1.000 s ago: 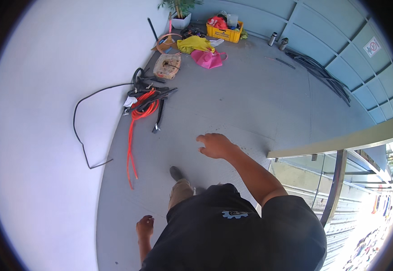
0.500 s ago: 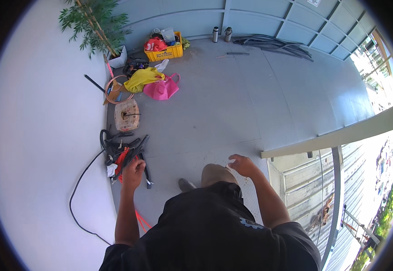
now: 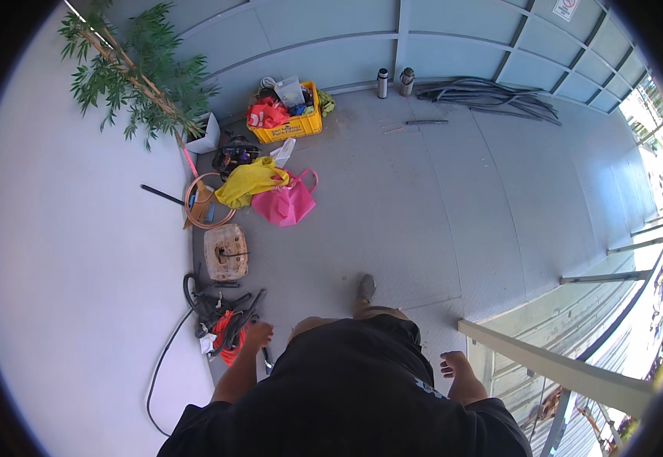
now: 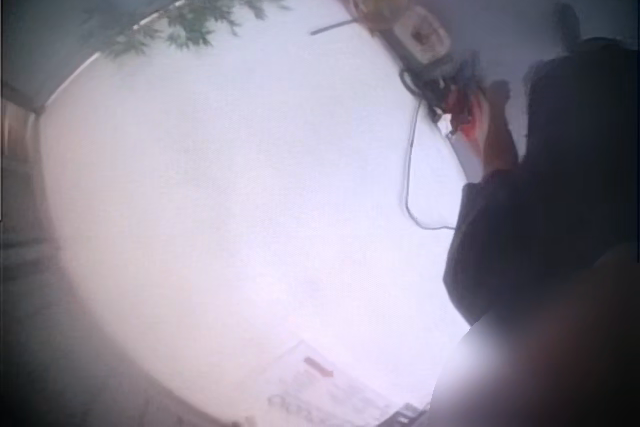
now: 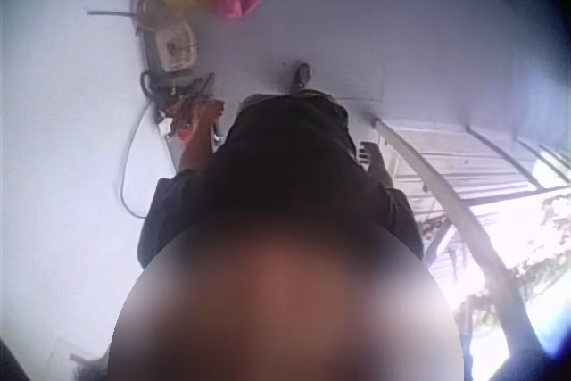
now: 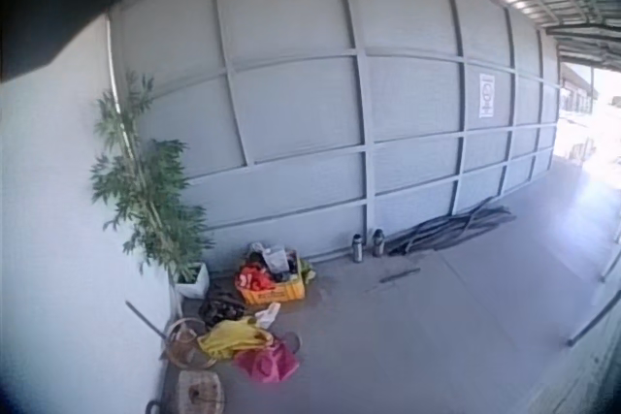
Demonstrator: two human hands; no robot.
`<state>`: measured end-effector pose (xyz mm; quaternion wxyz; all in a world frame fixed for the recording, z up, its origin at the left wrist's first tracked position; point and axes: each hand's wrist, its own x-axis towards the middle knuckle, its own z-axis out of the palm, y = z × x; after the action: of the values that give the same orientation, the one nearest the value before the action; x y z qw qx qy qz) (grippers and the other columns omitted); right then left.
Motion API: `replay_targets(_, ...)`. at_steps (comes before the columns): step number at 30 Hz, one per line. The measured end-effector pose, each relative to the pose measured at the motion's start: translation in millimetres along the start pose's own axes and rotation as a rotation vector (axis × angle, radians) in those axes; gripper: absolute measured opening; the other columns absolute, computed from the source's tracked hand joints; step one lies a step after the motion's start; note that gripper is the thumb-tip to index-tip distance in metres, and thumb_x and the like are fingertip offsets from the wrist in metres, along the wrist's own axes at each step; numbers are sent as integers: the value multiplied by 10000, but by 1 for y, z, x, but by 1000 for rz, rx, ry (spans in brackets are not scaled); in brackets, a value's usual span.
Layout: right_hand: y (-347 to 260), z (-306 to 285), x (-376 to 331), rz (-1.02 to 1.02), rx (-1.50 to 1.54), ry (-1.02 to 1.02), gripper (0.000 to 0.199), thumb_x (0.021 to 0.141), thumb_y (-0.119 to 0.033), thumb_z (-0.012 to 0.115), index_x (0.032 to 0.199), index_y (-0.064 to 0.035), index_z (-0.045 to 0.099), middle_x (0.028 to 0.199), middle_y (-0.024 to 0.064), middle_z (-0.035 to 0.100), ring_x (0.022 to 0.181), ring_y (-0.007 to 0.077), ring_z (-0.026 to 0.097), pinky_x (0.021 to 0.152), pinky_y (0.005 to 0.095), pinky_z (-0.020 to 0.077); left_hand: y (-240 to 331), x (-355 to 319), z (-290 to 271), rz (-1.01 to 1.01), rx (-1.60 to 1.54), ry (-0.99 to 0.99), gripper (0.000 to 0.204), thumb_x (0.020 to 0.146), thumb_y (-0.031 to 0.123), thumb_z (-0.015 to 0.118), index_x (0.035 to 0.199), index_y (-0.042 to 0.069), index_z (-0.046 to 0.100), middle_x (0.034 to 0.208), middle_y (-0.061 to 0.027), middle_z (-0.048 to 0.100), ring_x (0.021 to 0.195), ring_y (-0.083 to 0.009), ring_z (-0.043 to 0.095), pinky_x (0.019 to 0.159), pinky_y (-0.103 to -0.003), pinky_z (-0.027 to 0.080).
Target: The person walks from an office to an outdoor covered area and rummages through a yellow bin of tools and parts. They pick up and inspect several small white cylindrical objects and other items, then place them back into the bin.
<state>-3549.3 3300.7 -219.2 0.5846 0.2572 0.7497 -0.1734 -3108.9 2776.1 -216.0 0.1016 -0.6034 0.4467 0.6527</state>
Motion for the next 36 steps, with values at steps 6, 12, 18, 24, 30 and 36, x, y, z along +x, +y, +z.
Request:
replay_targets(6,-258,-104,-15,-358,115,172,190,959,-230,613,1106,-117,657,838,36,625,653,170,608,592,386,535,-35,-28,-18,-399,610,49,243,912,290,674,874,53,712,718,-63,668,633,-168,653,532,-370,510)
replay_targets(12,-497,-109,-46,-755,114,208,259,922,-227,667,1136,-83,693,830,71,689,636,164,640,564,357,524,120,81,31,-265,370,106,258,910,326,694,888,71,726,796,-35,702,634,-148,644,568,-357,525)
replay_targets(18,-607,-112,-38,-761,-349,280,310,890,-232,715,1141,-51,708,915,152,746,706,194,699,639,346,559,409,250,77,246,574,155,285,876,341,679,969,79,739,914,-142,744,901,-298,720,814,-404,550)
replay_targets(24,-675,-160,-1,-436,-212,232,295,890,-240,702,1149,-100,706,871,68,694,671,179,648,573,390,580,704,286,127,594,462,94,233,942,241,677,1046,33,696,910,-57,733,876,-139,682,806,-302,527)
replay_targets(30,-799,-178,109,-368,-706,113,274,909,-304,699,1117,-126,713,1002,80,714,829,242,704,683,484,596,784,353,146,446,334,74,256,935,256,680,1058,33,705,947,-95,736,905,-191,697,818,-328,534)
replay_targets(36,-1017,-132,227,-625,-902,264,279,854,-279,704,1096,-143,731,1134,143,728,1096,346,679,963,451,540,748,421,174,131,744,208,523,842,383,761,1212,30,646,1225,-207,652,1157,-336,623,978,-440,495)
